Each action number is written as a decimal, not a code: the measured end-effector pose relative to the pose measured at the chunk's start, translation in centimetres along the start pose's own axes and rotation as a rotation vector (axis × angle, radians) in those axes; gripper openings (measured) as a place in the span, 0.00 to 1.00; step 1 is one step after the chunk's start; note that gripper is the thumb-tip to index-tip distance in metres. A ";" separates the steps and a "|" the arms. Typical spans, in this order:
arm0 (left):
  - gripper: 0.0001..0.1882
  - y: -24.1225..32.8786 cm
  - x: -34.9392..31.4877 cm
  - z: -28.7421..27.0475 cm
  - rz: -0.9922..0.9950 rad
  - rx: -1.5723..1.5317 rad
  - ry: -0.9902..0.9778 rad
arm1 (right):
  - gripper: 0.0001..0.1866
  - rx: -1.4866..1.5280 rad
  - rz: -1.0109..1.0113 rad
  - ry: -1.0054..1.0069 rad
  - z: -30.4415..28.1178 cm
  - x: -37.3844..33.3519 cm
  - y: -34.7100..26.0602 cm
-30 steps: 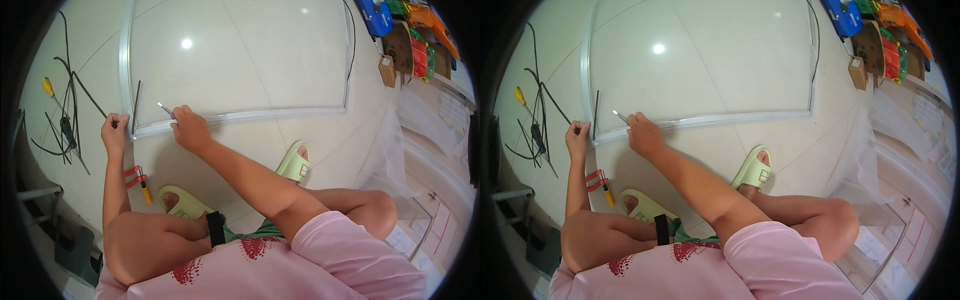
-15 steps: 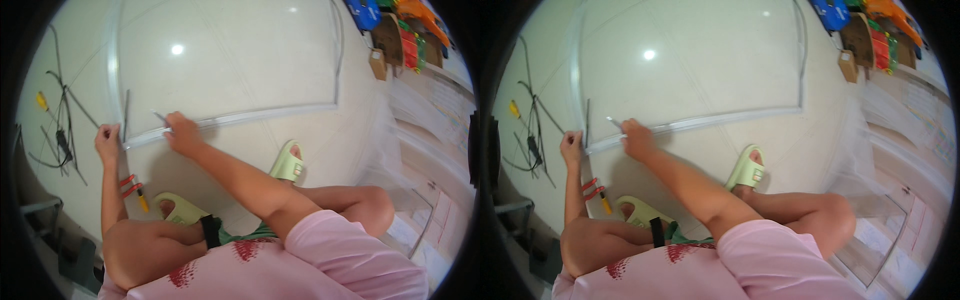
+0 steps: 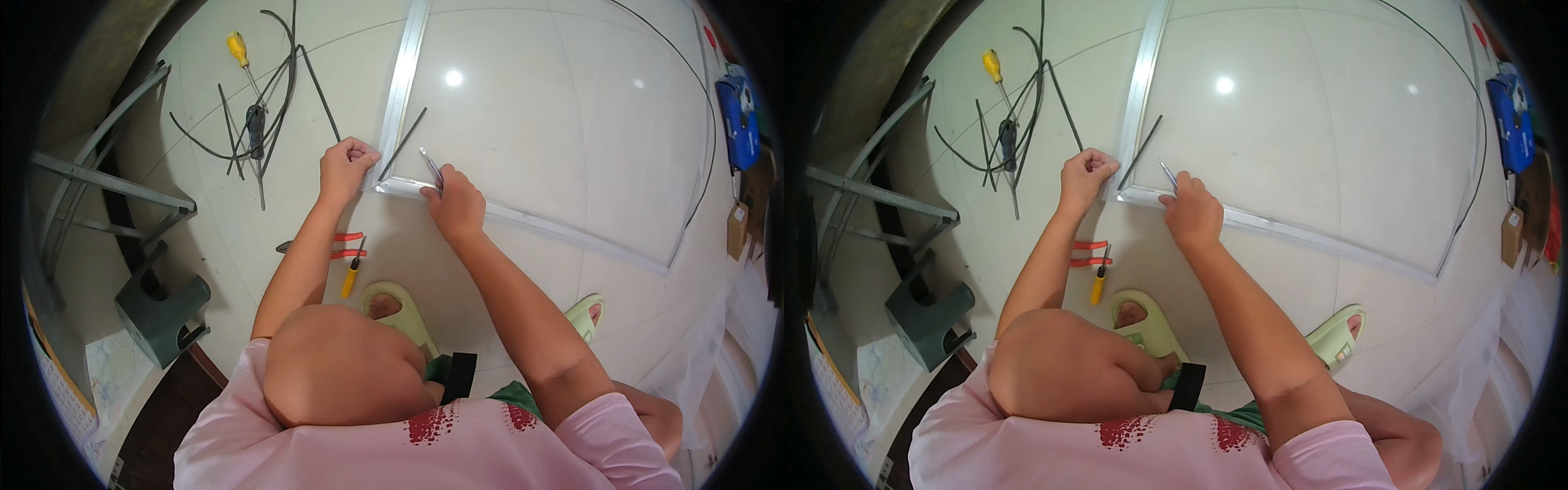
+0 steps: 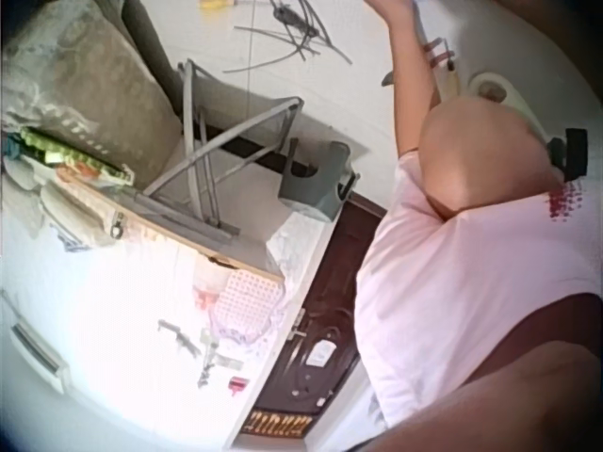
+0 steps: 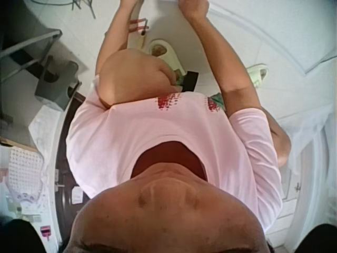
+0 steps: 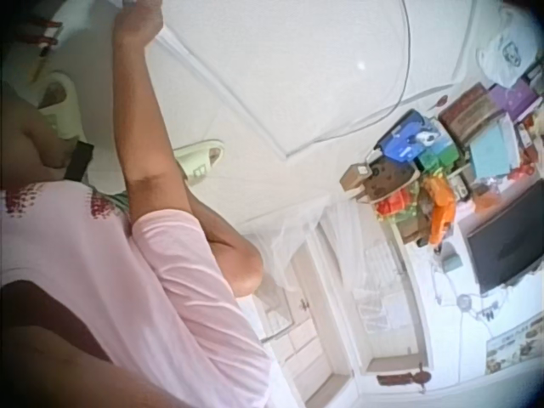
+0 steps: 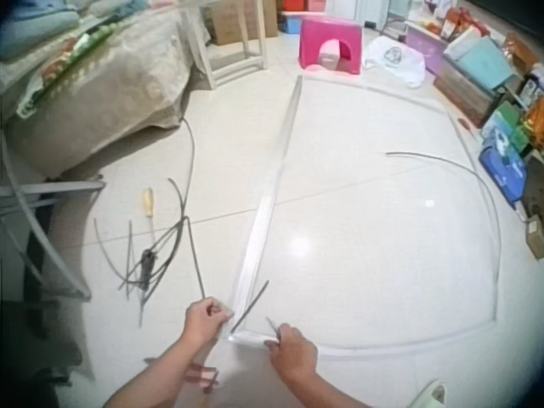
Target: The person assembles a window screen frame by pushing a rubber spline into the groove of an aluminum frame using a tool, then cuts the excess spline.
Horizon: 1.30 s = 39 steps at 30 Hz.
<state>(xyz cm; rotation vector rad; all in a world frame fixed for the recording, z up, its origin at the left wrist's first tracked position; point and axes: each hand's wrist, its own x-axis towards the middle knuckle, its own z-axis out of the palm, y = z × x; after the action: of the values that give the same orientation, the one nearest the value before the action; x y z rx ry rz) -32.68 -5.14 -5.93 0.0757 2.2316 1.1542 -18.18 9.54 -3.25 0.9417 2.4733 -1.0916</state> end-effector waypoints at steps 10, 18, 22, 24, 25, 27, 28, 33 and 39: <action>0.13 2.2 -3.2 0.2 0.471 0.327 0.341 | 0.16 0.014 0.073 -0.017 -0.1 0.5 0.2; 0.16 3.6 -3.5 1.6 0.556 0.479 -0.115 | 0.15 0.081 0.103 -0.005 -0.2 0.5 0.3; 0.14 4.4 -3.3 3.0 0.540 0.641 -0.134 | 0.13 0.209 -0.015 0.091 0.3 0.3 2.0; 0.11 5.0 -3.7 4.3 0.689 0.709 -0.190 | 0.10 0.295 -0.065 0.174 1.1 0.3 2.8; 0.11 5.0 -3.8 4.6 0.714 0.691 -0.221 | 0.09 0.356 -0.063 0.208 0.9 0.4 2.6; 0.14 4.5 -3.7 4.5 0.762 0.522 -0.437 | 0.08 0.562 0.000 0.221 0.0 -0.3 2.7; 0.14 4.4 -3.7 5.0 0.726 0.527 -0.461 | 0.08 0.539 0.038 0.269 -0.9 -0.7 3.7; 0.15 7.2 -5.2 8.5 0.729 0.574 -0.614 | 0.09 0.616 0.640 0.866 -5.7 -5.5 11.4; 0.22 12.3 -7.8 17.6 1.242 0.657 -0.977 | 0.14 1.176 0.973 1.182 -8.8 -10.8 19.4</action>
<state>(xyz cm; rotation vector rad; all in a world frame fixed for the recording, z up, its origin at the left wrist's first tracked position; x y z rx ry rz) -19.49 12.66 -0.35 1.9963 1.3981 0.5216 2.87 20.92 -2.86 3.3189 0.9657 -1.7514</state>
